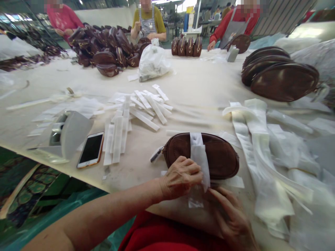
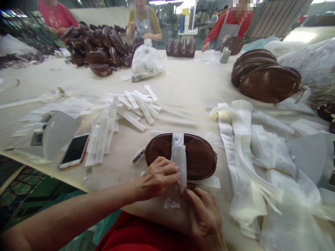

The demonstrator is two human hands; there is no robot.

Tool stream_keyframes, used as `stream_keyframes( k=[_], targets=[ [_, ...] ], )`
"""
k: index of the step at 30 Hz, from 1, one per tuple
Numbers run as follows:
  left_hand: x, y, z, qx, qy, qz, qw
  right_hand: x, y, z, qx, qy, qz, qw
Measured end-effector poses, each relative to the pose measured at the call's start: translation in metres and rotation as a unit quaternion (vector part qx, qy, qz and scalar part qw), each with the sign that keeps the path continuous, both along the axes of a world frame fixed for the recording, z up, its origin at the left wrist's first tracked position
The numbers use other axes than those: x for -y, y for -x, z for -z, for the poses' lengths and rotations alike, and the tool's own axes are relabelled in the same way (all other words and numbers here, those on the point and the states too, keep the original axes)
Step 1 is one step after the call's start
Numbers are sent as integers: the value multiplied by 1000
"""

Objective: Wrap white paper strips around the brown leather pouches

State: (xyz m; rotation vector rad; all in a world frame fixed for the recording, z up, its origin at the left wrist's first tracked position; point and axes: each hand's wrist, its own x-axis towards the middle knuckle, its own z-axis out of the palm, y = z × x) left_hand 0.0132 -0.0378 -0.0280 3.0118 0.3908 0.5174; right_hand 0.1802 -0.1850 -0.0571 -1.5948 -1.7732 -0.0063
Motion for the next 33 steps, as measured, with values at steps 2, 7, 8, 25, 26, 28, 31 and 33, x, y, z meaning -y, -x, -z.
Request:
stream_keyframes(
  k=[2,7,8,25,26,28,31,33],
  targets=[
    [0,1,0,19,4,2,1000,0,2,5,13,17,4,1000],
    [1,3,2,58,5,7,998,0,7,15,38,25,-21,999],
    [1,4,2,63,1,9,998,0,8,16,36,30,-19,999],
    [7,1,0,145,-160,34,976,1,21,-14,52,-115,-108,986],
    [7,1,0,148,-162,32,975,3,20,-15,67,-116,-117,984],
    [7,1,2,150,-164,31,974,6,19,-16,91,-117,-129,980],
    [7,2,5,152,-164,34,974,6,14,-20,103,-117,-142,977],
    [6,2,6,149,-159,38,975,2,9,-26,98,-113,-151,977]
  ],
)
